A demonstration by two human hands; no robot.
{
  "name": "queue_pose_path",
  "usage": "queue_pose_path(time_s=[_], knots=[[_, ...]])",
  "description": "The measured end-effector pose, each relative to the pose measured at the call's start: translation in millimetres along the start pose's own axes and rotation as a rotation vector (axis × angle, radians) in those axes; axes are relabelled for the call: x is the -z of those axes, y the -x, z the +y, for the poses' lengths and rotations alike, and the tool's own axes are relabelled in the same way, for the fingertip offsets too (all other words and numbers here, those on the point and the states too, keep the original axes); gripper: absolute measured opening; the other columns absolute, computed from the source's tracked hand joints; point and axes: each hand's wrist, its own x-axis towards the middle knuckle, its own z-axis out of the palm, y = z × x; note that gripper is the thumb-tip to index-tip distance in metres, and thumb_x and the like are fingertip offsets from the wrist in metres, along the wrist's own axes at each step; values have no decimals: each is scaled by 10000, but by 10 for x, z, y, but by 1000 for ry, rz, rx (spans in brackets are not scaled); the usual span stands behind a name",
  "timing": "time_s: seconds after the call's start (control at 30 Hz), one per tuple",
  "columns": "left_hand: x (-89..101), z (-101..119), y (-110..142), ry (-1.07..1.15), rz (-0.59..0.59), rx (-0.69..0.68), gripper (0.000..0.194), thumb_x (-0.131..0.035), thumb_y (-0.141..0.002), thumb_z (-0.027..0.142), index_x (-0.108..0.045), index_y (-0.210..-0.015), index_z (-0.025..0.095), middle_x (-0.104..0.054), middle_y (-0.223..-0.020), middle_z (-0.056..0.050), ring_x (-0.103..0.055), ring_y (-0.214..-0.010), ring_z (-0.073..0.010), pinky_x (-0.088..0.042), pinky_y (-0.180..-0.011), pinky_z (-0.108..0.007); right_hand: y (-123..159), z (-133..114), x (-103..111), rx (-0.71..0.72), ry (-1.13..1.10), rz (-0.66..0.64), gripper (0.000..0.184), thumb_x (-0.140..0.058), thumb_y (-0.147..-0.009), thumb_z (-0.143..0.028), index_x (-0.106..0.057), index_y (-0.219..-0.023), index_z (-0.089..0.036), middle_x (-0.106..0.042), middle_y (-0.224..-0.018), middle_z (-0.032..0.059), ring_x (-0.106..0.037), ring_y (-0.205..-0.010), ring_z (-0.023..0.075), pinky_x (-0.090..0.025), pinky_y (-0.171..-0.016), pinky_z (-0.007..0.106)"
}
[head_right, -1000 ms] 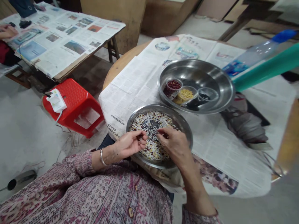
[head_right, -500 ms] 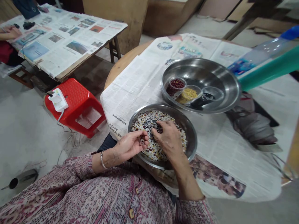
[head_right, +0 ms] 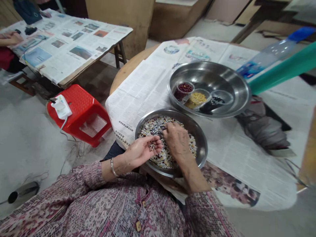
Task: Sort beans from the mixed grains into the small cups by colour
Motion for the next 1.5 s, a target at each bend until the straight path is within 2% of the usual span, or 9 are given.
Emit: queue_pose_path(time_s=[0.17, 0.3, 0.47, 0.63, 0.77, 0.97, 1.27, 1.37, 1.5], knots=[[-43, -1, -59, -2, 57, 23, 200, -448, -951, 95, -612, -838, 78, -635, -812, -102, -628, -774, -141, -495, -848, -284, 88, 95, 218, -303, -599, -48, 215, -629, -688, -343, -723, -793, -180, -666, -630, 29, -575, -561, 167, -429, -553, 287], [-21, -15, -72, -10, 6, -23, 206, -443, -955, 93, -626, -862, 78, -642, -861, -109, -615, -799, -139, -487, -887, -305, 243, 50, 380, -246, -854, -258, 359, -748, -617, -461, -752, -839, -180, -716, -711, 50, -615, -603, 174, -477, -563, 287], [28, -15, -74, -3, -30, 14, 174, -500, -948, 122, -638, -851, 76, -627, -818, -95, -612, -782, -137, -502, -814, -270, 276, 148, 327, -303, -610, -3, 351, -639, -742, -448, -772, -924, -180, -722, -709, 54, -590, -568, 162, -447, -540, 284], [50, -20, -86, -3, -8, -16, 138, -571, -920, 159, -650, -825, 97, -611, -766, -64, -577, -709, -117, -502, -732, -242, 242, 237, 96, -131, -406, -3, 266, -556, -775, -335, -772, -857, -204, -760, -829, 78, -667, -702, 209, -512, -703, 331], [35, -24, -77, -17, -13, -23, 149, -564, -913, 148, -655, -805, 100, -610, -751, -61, -576, -700, -114, -492, -714, -237, 205, 334, -12, -157, -245, 114, 340, -485, -819, -315, -768, -939, -171, -757, -952, 130, -685, -815, 247, -518, -803, 376], [31, -29, -57, -33, -26, -36, 157, -561, -913, 146, -658, -799, 98, -611, -756, -60, -571, -702, -109, -480, -726, -236, 212, 456, 21, -183, -87, 135, 373, -439, -852, -282, -758, -969, -129, -736, -964, 175, -672, -857, 286, -508, -817, 421], [16, -23, -43, -32, -32, -35, 159, -581, -908, 162, -655, -780, 102, -616, -747, -54, -574, -694, -106, -472, -727, -232, 134, 143, -42, 97, -76, 31, 325, -502, -831, -289, -732, -1019, -160, -709, -1001, 136, -642, -915, 270, -499, -847, 408], [13, -22, -43, -33, -32, -40, 158, -586, -905, 165, -653, -777, 102, -617, -748, -54, -573, -688, -104, -471, -725, -230, 127, 81, -31, 73, -192, 17, 312, -471, -815, -223, -734, -971, -161, -720, -937, 117, -653, -833, 232, -507, -797, 369], [28, -30, -50, -45, -39, -47, 145, -586, -905, 173, -658, -801, 103, -616, -750, -53, -575, -697, -109, -474, -722, -236, 192, 190, 45, -68, -295, 114, 304, -481, -810, -251, -735, -958, -173, -731, -942, 102, -653, -768, 207, -513, -753, 344]])
